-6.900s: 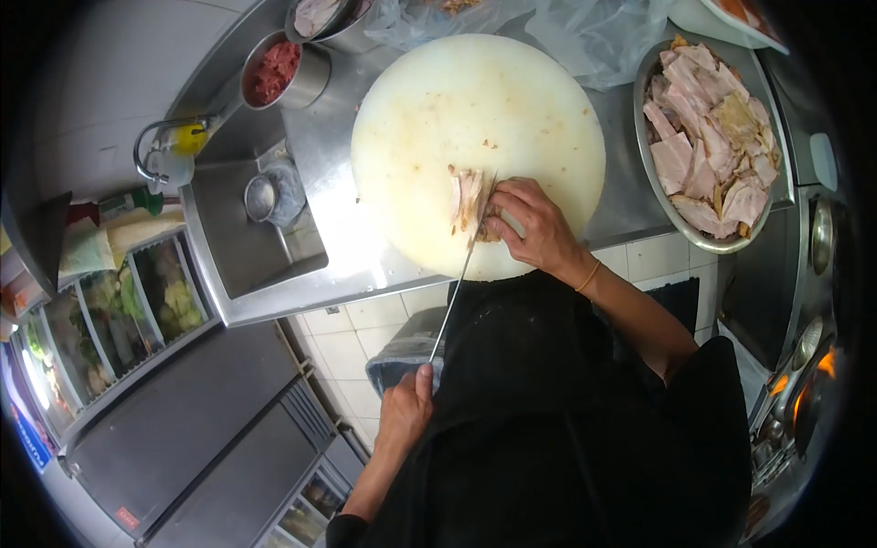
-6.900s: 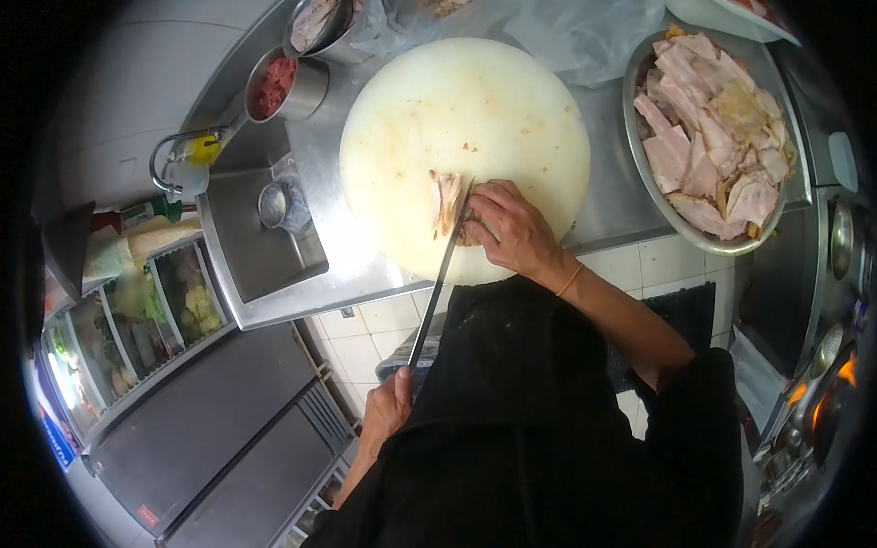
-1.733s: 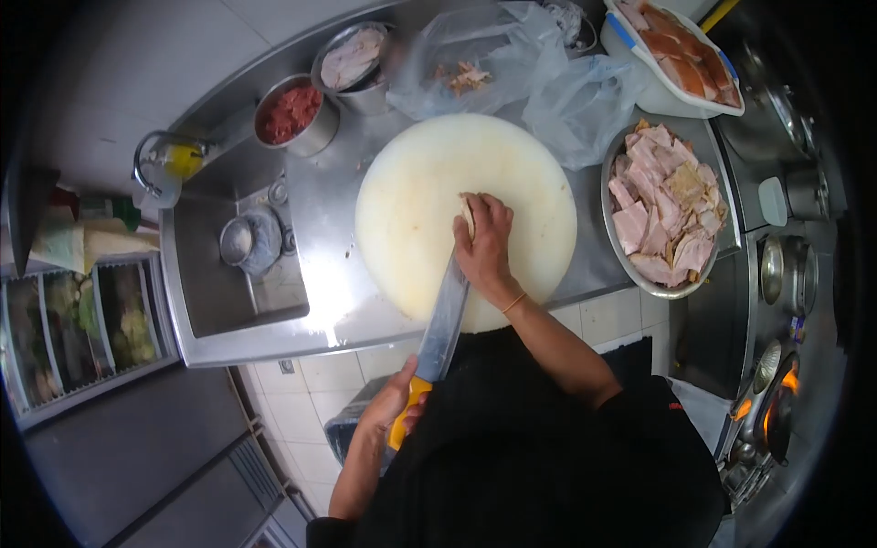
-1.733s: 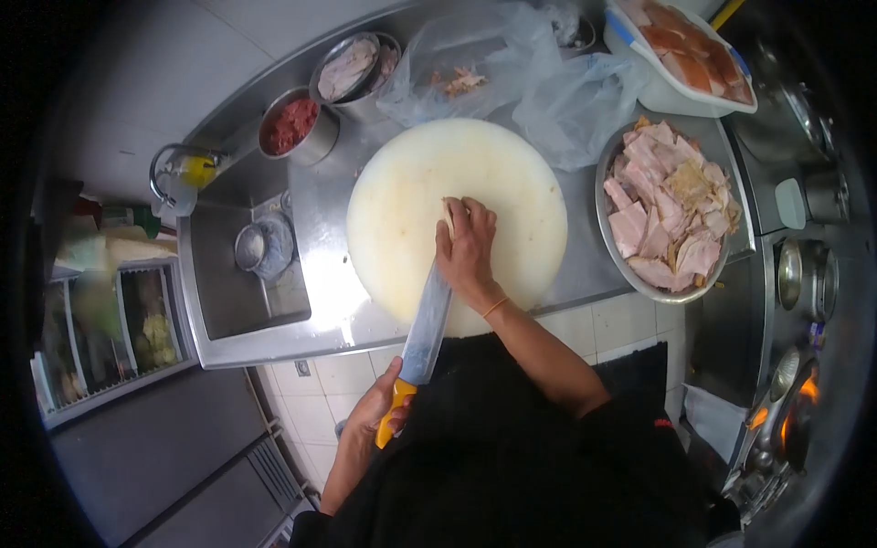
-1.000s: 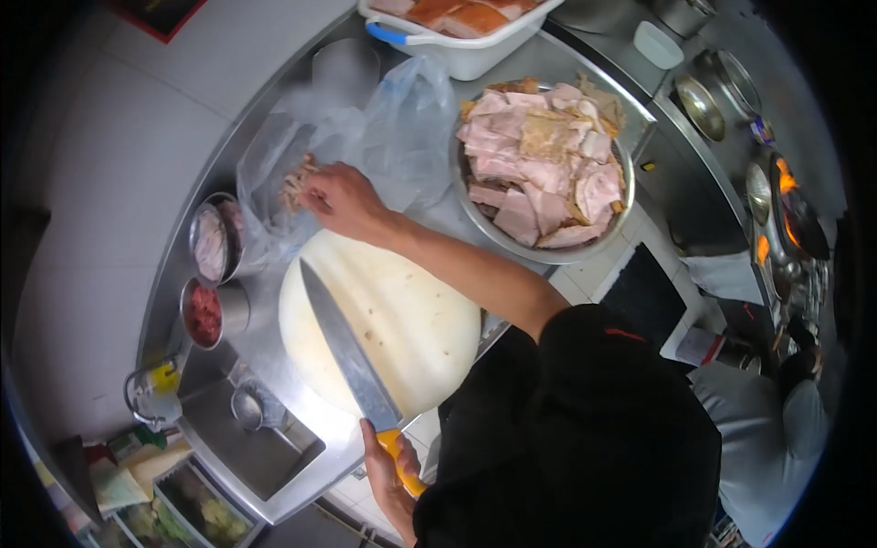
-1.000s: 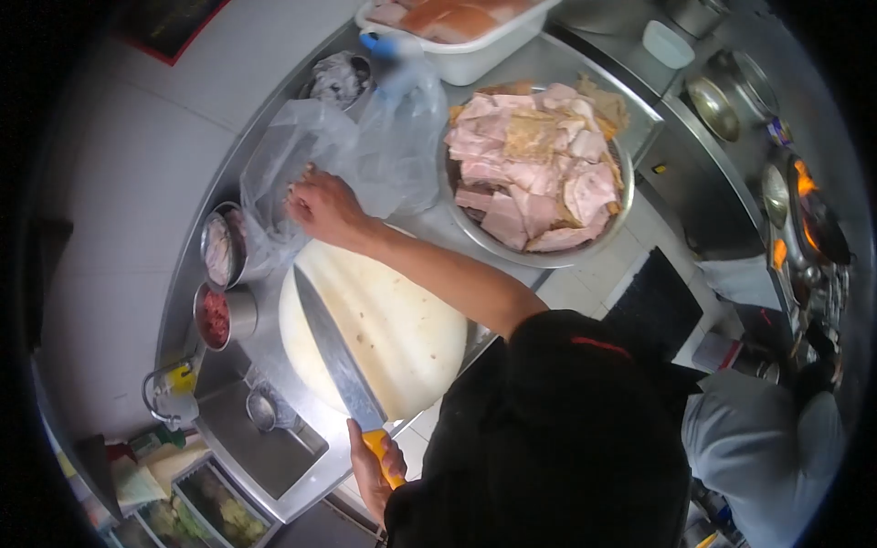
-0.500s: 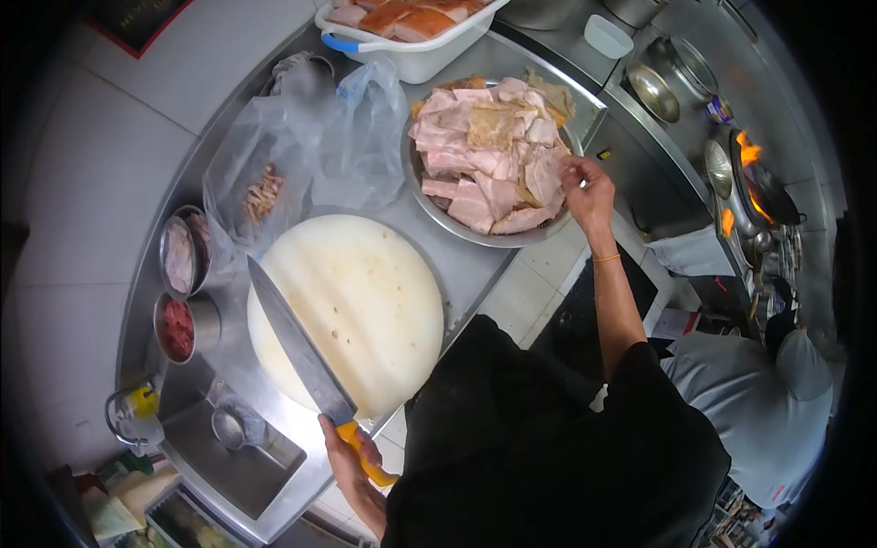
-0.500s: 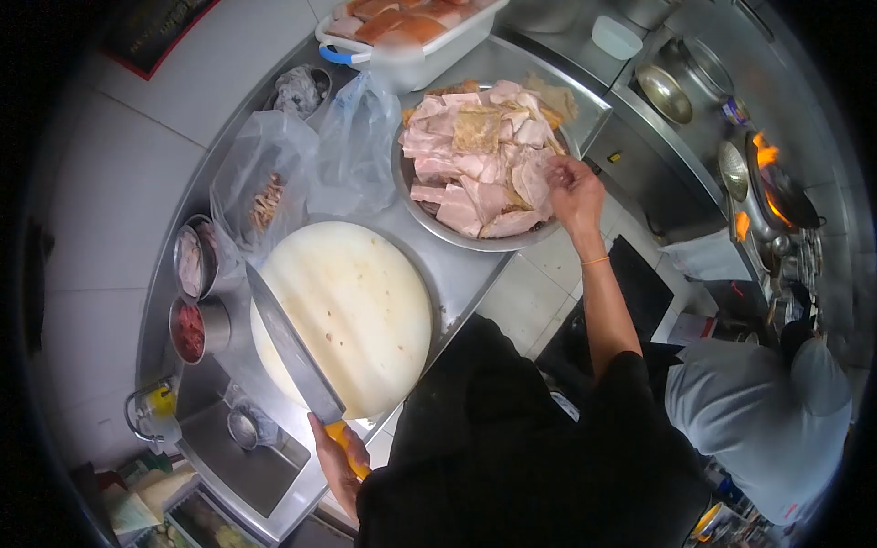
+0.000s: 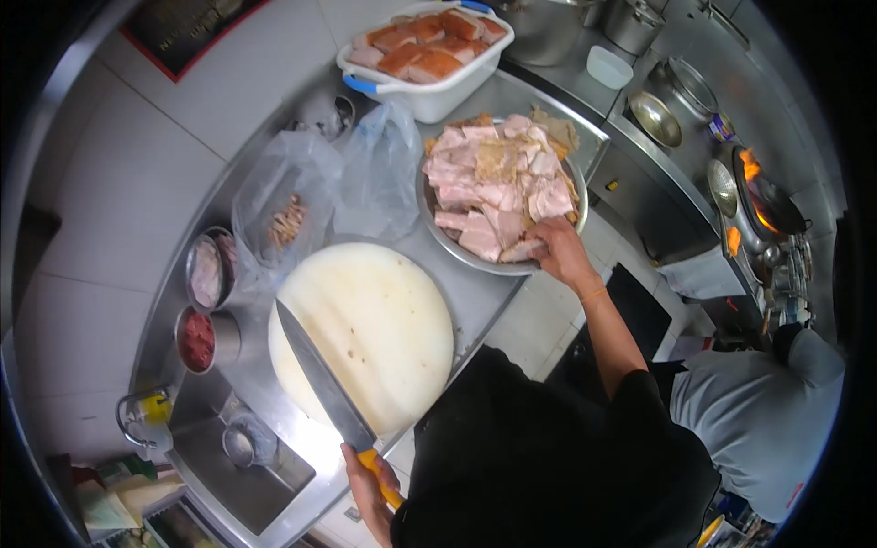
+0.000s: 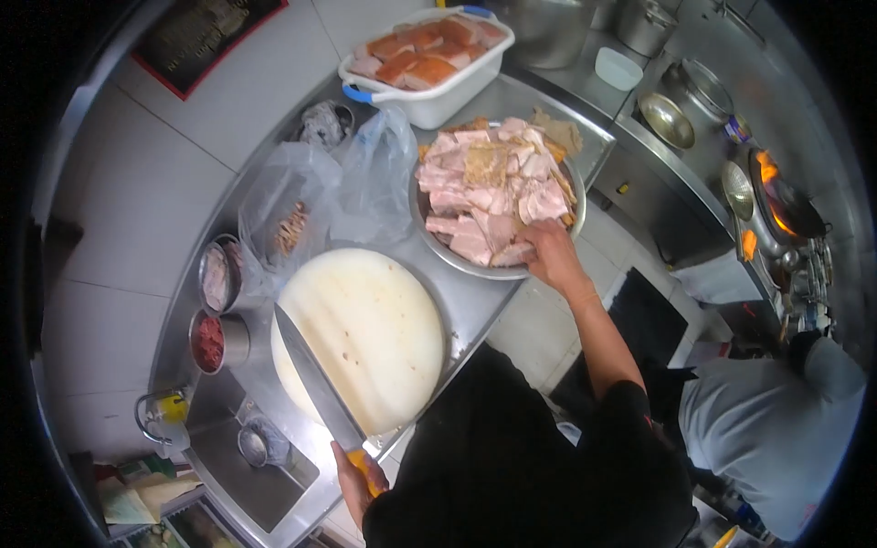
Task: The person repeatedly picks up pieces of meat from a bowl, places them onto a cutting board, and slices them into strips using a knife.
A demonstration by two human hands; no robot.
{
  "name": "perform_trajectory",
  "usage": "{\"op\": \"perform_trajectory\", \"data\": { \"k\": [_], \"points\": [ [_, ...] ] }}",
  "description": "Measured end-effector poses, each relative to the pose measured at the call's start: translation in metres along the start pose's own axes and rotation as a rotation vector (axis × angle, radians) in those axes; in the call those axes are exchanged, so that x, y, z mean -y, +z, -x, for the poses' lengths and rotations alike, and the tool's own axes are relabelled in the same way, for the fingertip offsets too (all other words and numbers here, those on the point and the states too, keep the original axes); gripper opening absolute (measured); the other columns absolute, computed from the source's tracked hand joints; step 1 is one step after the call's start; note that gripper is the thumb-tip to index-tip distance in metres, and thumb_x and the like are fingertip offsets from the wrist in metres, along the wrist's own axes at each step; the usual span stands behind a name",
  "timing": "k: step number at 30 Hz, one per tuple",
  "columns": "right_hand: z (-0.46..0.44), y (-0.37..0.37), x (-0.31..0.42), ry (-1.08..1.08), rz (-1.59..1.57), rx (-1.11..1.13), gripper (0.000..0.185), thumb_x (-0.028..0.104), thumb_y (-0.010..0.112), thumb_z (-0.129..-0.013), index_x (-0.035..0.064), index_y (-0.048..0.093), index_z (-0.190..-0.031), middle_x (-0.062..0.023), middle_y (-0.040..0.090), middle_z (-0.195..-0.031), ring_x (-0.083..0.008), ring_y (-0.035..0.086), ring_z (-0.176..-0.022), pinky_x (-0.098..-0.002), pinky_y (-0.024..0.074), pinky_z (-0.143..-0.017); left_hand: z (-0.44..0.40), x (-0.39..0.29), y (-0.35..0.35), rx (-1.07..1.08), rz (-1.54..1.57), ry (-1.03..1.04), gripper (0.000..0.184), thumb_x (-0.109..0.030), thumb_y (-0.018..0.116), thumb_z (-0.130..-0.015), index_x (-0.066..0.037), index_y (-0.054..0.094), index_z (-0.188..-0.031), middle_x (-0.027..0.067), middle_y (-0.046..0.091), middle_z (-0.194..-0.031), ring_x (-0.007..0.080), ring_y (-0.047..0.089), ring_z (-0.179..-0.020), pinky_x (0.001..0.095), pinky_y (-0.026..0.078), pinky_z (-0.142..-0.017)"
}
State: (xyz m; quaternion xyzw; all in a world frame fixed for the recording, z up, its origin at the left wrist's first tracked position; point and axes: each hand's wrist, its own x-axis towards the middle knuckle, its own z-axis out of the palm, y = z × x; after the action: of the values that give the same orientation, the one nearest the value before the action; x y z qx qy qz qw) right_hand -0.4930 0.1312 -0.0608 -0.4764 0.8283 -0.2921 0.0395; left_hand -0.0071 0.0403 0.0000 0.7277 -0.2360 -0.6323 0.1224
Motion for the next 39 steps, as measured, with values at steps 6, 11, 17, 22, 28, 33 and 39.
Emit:
{"op": "perform_trajectory", "data": {
  "k": [6,11,17,22,28,33,39],
  "points": [
    [-0.014,0.008,0.025,-0.139,-0.086,-0.083,0.036,0.003,0.073,-0.061,0.0065,0.071,-0.097,-0.0139,0.065,-0.110,-0.0362,0.059,-0.106,-0.0433,0.0488,-0.093,-0.018,0.018,-0.025,0.333,0.291,-0.025,0.065,-0.072,0.042,-0.099,-0.012,0.057,-0.081,0.0054,0.050,-0.061,0.0169,0.048,-0.047,0.0327,0.038,-0.046],
    [-0.053,0.028,0.051,-0.188,0.163,0.092,0.046,0.010,0.074,-0.066,0.0076,0.071,-0.113,-0.0122,0.057,-0.119,-0.0322,0.053,-0.112,-0.0445,0.0455,-0.098,0.009,-0.001,-0.009,-0.001,-0.074,0.005,0.074,-0.077,0.022,-0.101,-0.012,0.048,-0.075,0.0009,0.040,-0.050,0.0164,0.043,-0.041,0.0298,0.038,-0.045],
    [-0.076,0.054,0.057,-0.246,0.496,0.247,0.051,0.013,0.074,-0.073,0.0027,0.065,-0.122,-0.0146,0.054,-0.129,-0.0330,0.052,-0.121,-0.0460,0.0435,-0.102,0.003,0.012,-0.010,0.044,-0.065,0.073,0.077,-0.074,0.023,-0.102,-0.011,0.049,-0.068,0.0018,0.041,-0.047,0.0164,0.044,-0.039,0.0294,0.038,-0.043],
    [-0.076,0.056,0.064,-0.149,0.510,0.362,0.069,0.011,0.074,-0.075,0.0060,0.052,-0.141,-0.0188,0.056,-0.139,-0.0353,0.051,-0.132,-0.0459,0.0424,-0.110,0.002,0.027,-0.009,0.084,0.062,0.133,0.075,-0.075,0.029,-0.101,-0.010,0.050,-0.071,0.0012,0.042,-0.047,0.0149,0.043,-0.037,0.0285,0.035,-0.039],
    [-0.097,0.035,0.054,0.000,0.309,0.417,0.044,0.009,0.078,-0.072,0.0048,0.070,-0.116,-0.0167,0.070,-0.116,-0.0357,0.064,-0.114,-0.0445,0.0514,-0.099,0.002,0.032,-0.013,0.046,0.074,0.121,0.077,-0.076,0.029,-0.101,-0.010,0.050,-0.069,0.0008,0.041,-0.048,0.0144,0.043,-0.038,0.0278,0.036,-0.041],
    [-0.113,0.017,0.045,-0.063,-0.048,0.308,0.028,0.009,0.078,-0.078,0.0042,0.073,-0.105,-0.0156,0.071,-0.110,-0.0314,0.069,-0.097,-0.0393,0.0543,-0.084,0.011,0.040,-0.025,0.061,0.084,0.218,0.077,-0.073,0.027,-0.103,-0.009,0.051,-0.067,0.0013,0.042,-0.047,0.0147,0.043,-0.036,0.0279,0.037,-0.039],
    [-0.073,0.029,0.166,-0.315,-0.482,0.143,0.018,-0.006,0.069,-0.081,0.0020,0.064,-0.096,-0.0131,0.065,-0.100,-0.0318,0.065,-0.093,-0.0378,0.0519,-0.081,0.018,0.038,-0.026,0.016,-0.042,0.225,0.078,-0.070,0.027,-0.105,-0.006,0.052,-0.067,0.0038,0.045,-0.046,0.0152,0.044,-0.035,0.0279,0.037,-0.038]
  ]
}}
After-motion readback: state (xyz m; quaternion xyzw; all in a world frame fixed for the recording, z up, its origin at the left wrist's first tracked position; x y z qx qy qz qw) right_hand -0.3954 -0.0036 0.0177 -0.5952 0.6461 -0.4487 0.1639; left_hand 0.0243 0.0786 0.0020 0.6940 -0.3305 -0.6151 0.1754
